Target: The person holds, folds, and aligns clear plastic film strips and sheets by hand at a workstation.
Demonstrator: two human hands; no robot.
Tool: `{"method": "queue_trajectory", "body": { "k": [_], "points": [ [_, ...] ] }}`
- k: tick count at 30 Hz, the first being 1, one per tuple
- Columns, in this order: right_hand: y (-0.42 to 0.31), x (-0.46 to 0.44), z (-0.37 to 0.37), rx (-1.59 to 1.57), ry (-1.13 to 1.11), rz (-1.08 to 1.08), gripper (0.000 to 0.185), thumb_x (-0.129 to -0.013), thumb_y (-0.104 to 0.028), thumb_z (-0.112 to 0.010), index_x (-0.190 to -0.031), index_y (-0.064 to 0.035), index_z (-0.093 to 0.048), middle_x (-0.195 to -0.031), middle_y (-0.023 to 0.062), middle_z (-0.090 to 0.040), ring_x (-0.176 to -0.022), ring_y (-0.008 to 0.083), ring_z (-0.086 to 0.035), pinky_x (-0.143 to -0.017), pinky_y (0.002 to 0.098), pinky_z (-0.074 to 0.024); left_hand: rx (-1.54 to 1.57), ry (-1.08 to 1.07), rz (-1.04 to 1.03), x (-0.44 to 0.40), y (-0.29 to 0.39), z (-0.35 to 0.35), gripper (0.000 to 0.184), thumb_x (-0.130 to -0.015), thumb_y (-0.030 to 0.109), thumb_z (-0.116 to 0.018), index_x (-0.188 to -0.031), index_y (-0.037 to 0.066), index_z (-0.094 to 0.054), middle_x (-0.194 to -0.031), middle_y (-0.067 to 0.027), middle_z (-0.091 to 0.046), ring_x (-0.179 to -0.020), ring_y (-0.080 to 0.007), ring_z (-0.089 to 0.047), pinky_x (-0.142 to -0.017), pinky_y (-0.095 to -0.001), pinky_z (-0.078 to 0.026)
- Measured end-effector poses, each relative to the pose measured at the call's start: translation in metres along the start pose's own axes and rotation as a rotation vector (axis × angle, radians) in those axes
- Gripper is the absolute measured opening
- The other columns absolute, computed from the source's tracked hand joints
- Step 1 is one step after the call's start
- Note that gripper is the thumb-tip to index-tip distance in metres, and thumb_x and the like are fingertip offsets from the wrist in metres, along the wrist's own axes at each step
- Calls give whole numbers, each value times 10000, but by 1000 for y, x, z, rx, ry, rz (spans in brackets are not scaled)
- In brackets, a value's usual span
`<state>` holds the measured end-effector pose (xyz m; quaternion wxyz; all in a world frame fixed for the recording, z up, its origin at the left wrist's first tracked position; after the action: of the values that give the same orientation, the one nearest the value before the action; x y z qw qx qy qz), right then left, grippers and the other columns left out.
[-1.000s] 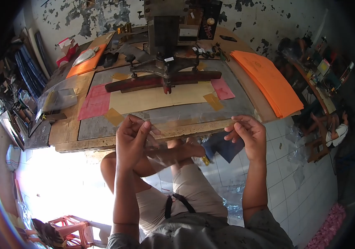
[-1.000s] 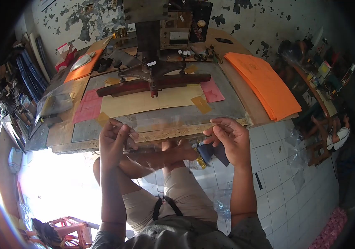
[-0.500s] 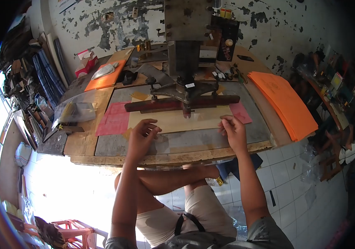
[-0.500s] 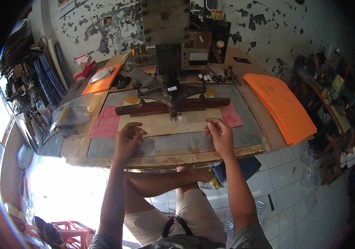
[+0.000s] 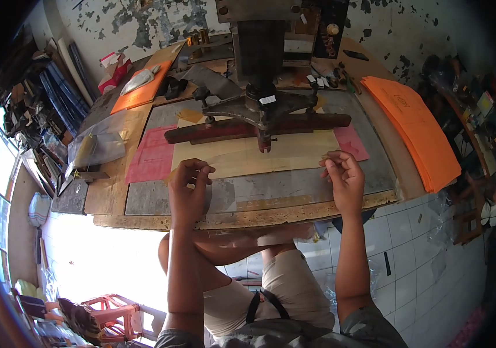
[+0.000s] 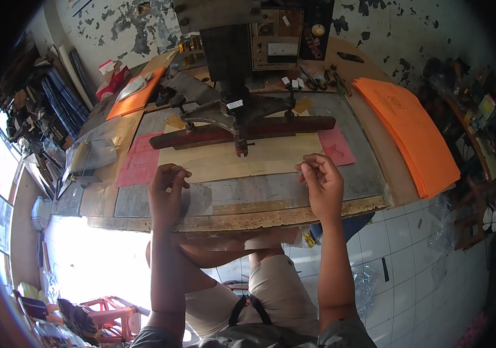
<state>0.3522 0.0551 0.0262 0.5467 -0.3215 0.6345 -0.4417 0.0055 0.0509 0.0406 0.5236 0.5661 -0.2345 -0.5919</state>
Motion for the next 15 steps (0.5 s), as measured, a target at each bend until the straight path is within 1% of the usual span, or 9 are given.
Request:
{"method": "queue_trajectory", "body": {
  "k": [2,5,8,15],
  "points": [
    [2,-1,3,-9,2,-6,185,-1013,-151,-634,-1141,-18,-624,-973,56,-726,-750,88,-629,-663,221,-443,20,-5,10,0,2,-1,117,-994,90,-622,-1063,-5,-629,-856,-84,-726,-729,-126,-663,-693,-267,-523],
    [3,0,5,-25,7,-50,181,-1012,-147,-636,-1140,-19,-625,-969,55,-727,-744,84,-625,-664,220,-443,-29,-11,58,1,5,-1,124,-1002,106,-614,-1050,-6,-638,-842,-77,-719,-725,-123,-656,-692,-267,-516],
    [3,0,7,-32,13,-75,179,-1010,-144,-638,-1140,-21,-626,-961,53,-728,-741,82,-623,-664,219,-444,-3,4,37,1,0,0,121,-991,121,-644,-1021,6,-660,-868,-71,-734,-712,-109,-671,-671,-252,-522],
    [2,0,8,-28,13,-78,184,-1016,-127,-631,-1151,-3,-614,-969,75,-722,-760,91,-629,-673,229,-467,-1,0,14,1,-1,2,123,-971,108,-673,-1029,-1,-677,-865,-74,-738,-730,-124,-699,-678,-259,-534]
  ]
}}
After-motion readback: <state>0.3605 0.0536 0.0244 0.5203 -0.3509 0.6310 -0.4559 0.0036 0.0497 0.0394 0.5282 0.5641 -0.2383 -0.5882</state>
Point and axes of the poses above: each hand's wrist, its own x-axis away from the middle knuckle, its own z-axis out of the back of the hand, y = z × x, the point moved 5 cm from there along -x, towards the middle knuckle
